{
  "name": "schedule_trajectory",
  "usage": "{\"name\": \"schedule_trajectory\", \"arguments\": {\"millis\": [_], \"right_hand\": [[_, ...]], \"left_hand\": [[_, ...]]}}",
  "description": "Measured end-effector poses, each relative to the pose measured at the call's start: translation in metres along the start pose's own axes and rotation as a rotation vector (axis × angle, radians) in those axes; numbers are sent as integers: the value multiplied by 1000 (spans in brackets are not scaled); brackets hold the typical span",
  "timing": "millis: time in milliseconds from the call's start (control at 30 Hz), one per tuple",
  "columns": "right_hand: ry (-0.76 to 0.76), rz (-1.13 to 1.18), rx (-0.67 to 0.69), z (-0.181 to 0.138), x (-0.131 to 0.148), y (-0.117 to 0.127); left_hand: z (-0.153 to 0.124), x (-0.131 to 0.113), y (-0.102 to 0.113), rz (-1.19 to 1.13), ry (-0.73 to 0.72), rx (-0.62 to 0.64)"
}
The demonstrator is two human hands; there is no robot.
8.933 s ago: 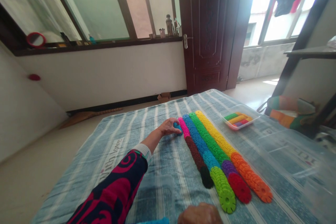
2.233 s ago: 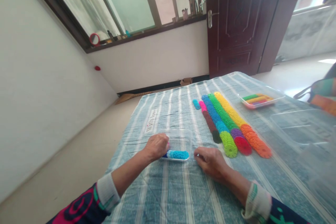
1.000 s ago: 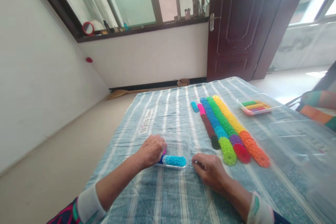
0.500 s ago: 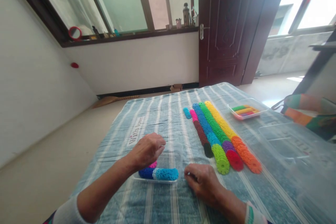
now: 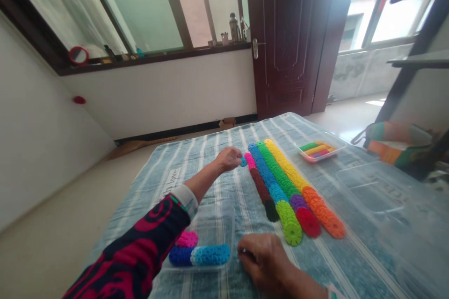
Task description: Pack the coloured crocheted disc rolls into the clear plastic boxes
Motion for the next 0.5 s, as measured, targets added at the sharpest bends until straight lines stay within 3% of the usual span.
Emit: {"name": "schedule_trajectory", "arguments": {"millis": [233, 500], "right_hand": [[74, 20, -69, -3, -4, -9], [121, 19, -143, -8, -12, -22]], "left_hand": [[72, 6, -31, 58, 75, 166], [100, 10, -58, 55, 73, 291]]}}
Point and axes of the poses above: each hand's wrist, its own z-axis towards the middle knuckle, its own y-axis out of the back of the hand, x = y × z, the point moved 10 cm from there along z, towards the middle knuckle, and after that the axes turned 1 degree about z, right-handed, at the moved point
